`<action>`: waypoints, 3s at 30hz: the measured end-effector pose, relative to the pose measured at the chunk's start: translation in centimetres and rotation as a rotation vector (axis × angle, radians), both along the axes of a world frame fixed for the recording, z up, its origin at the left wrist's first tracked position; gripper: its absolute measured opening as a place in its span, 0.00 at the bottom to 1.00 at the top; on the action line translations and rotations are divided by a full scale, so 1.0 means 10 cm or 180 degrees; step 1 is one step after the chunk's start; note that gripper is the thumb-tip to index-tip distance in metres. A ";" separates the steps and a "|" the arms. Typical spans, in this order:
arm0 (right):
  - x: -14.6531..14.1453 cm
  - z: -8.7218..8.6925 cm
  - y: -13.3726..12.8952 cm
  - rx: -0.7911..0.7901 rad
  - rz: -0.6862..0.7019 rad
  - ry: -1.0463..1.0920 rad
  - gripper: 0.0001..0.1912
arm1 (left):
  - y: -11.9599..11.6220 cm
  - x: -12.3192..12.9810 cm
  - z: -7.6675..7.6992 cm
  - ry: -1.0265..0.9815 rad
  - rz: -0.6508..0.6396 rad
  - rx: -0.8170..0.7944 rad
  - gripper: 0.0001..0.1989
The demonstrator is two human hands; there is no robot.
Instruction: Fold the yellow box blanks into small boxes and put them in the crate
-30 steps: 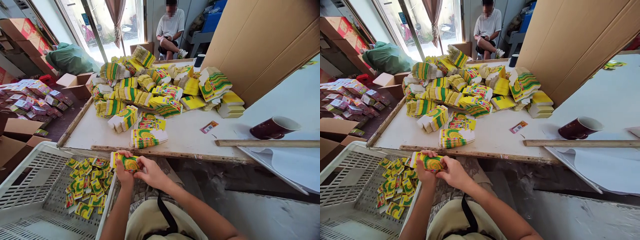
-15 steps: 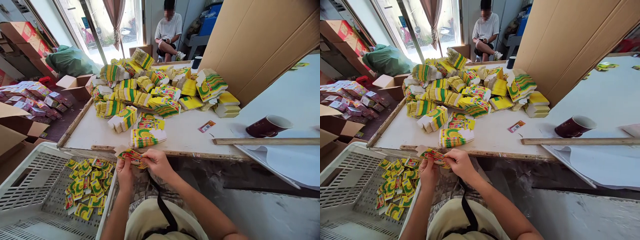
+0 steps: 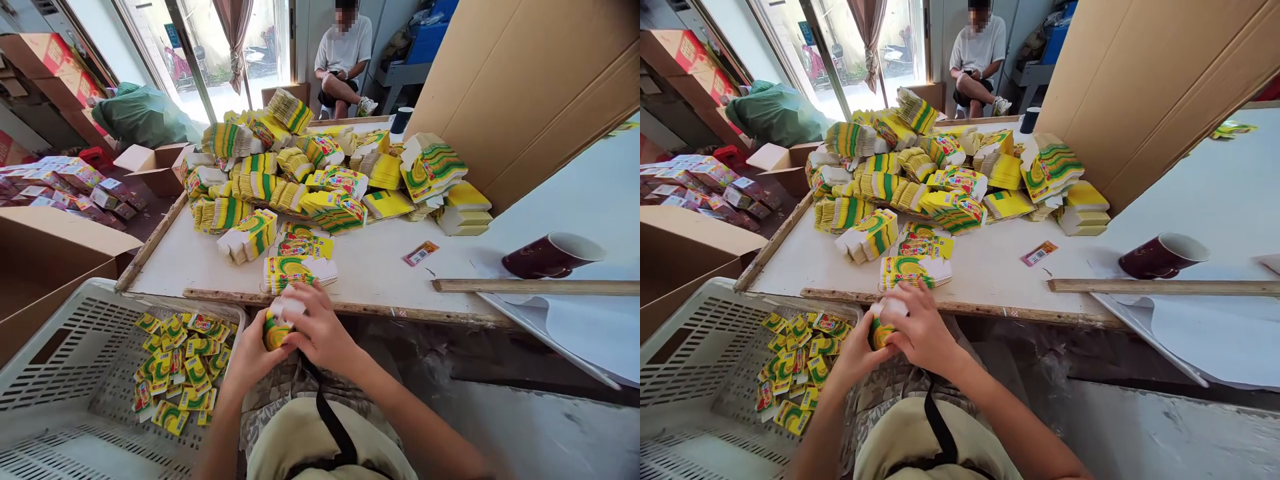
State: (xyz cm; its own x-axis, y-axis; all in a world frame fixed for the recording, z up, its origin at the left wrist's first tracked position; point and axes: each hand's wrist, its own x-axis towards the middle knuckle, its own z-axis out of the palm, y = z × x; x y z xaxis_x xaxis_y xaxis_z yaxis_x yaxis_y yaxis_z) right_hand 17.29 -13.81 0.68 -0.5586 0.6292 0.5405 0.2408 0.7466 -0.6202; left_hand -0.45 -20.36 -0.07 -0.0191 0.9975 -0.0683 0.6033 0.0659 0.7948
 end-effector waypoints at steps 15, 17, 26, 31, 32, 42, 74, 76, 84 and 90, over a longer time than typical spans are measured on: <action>-0.21 -0.38 -0.08 -0.3351 0.0189 0.1912 0.38 | -0.05 0.26 -0.23 0.0580 -0.0009 0.1644 0.38; -0.19 -0.38 -0.02 -0.3354 0.0567 0.1546 0.27 | -0.05 0.26 -0.25 0.0647 -0.0072 0.1796 0.37; -0.14 -0.35 -0.07 -0.2138 0.0830 0.0736 0.29 | -0.02 0.16 -0.26 0.0339 0.0117 0.0966 0.33; -0.11 -0.31 -0.11 -0.1139 0.0574 0.0029 0.24 | 0.02 0.19 -0.27 0.0078 0.0356 0.0910 0.32; -0.11 -0.32 -0.09 -0.1051 0.0516 0.0072 0.23 | 0.02 0.19 -0.26 0.0125 0.0436 0.0957 0.30; -0.01 -0.26 0.02 -0.0998 0.0745 -0.0781 0.13 | -0.07 0.01 -0.18 0.0272 0.0314 0.0546 0.29; 0.26 -0.35 0.85 -0.0834 -0.1341 -0.0467 0.17 | -0.50 -1.32 -0.34 0.1111 0.1993 0.0415 0.42; 0.17 -0.36 0.90 -0.0748 -0.1297 -0.0782 0.18 | -0.48 -1.19 -0.40 0.0689 0.1677 0.0342 0.36; 0.03 -0.40 0.91 -0.0719 -0.1186 -0.0815 0.15 | -0.24 -0.44 -0.37 -0.0403 0.0848 0.0276 0.22; 0.05 -0.20 0.68 -0.0795 -0.1176 -0.0456 0.07 | -0.07 -0.01 -0.33 -0.1709 0.0654 0.0045 0.25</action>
State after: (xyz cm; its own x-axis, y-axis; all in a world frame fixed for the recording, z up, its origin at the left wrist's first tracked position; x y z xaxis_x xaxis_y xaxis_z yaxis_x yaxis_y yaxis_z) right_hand 17.81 -7.05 -1.32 -0.3305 0.9010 0.2810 0.5589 0.4268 -0.7110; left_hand -0.51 -21.01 -3.39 -0.1790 0.9778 -0.1086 0.0909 0.1264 0.9878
